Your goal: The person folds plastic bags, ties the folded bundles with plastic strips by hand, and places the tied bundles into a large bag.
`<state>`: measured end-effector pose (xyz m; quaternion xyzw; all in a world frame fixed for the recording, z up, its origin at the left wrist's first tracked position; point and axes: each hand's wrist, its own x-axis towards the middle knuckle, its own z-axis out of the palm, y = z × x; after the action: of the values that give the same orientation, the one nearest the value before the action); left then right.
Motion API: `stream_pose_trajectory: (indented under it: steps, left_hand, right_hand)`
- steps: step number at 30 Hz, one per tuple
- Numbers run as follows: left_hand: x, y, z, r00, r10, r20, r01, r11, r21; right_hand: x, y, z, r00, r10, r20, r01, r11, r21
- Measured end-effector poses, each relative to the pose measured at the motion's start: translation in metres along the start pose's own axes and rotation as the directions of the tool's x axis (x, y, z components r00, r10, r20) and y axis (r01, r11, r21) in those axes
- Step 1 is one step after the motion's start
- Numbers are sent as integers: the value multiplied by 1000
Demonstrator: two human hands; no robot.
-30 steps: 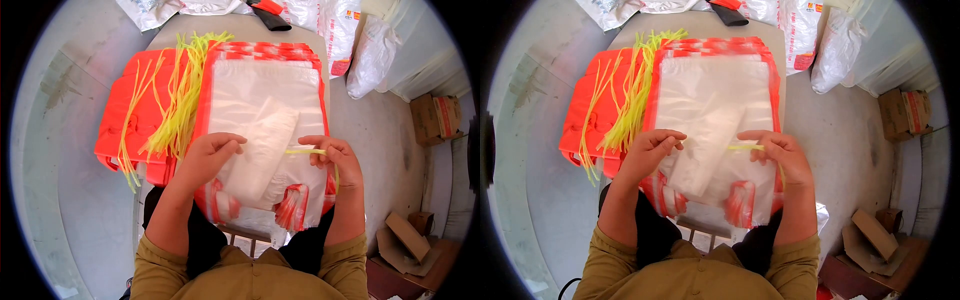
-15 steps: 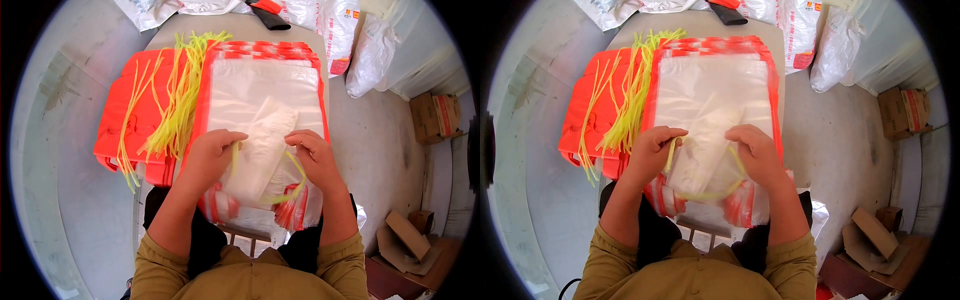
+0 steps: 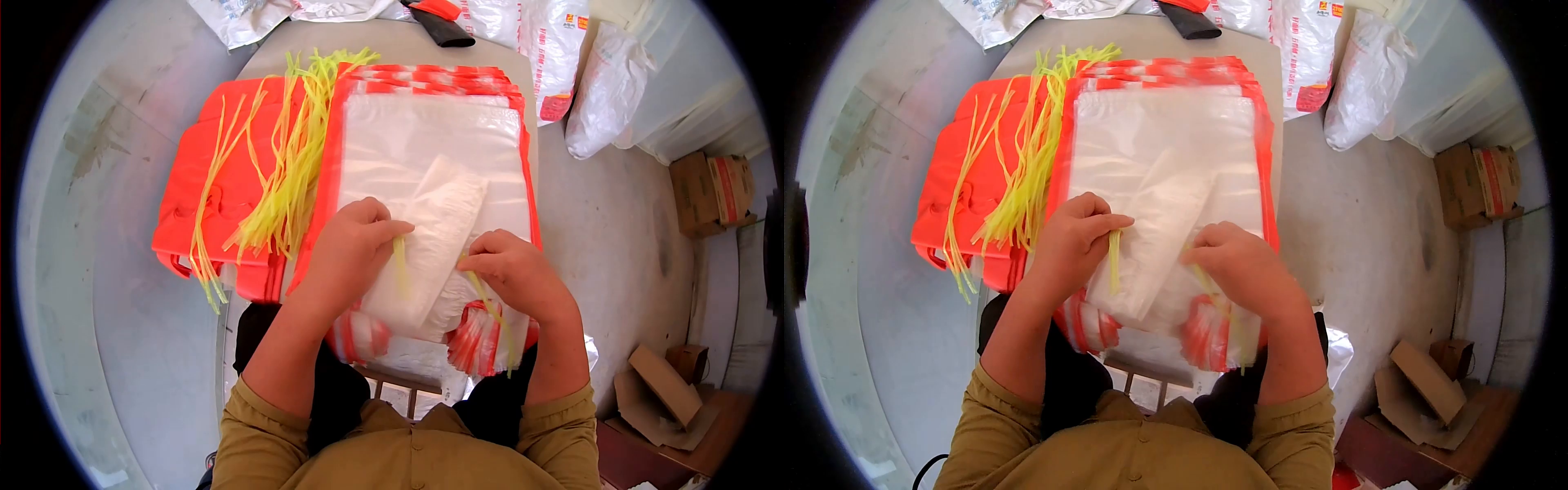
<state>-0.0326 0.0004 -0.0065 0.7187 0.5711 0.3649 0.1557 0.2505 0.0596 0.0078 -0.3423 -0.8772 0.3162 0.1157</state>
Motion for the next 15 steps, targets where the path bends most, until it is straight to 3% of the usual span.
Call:
stream_pose_trajectory:
  steps: [7, 10, 13, 15]
  left_hand:
    - [-2, 2, 0, 1000, -7, 27, 5, 997, 80]
    - [-3, 2, -2, 995, -15, 94, 7, 996, 90]
    - [-4, 5, 0, 994, -41, 104, 41, 999, -1]
    - [-5, 9, 4, 994, -17, 108, 23, 998, -54]
  right_hand:
    - [3, -4, 1, 988, -148, -42, 143, 984, -102]
    - [5, 2, 1, 995, -96, -33, 95, 995, -44]
    - [5, 4, 0, 992, 61, -109, -31, 966, 256]
    - [7, 9, 4, 978, 123, -166, -57, 932, 358]
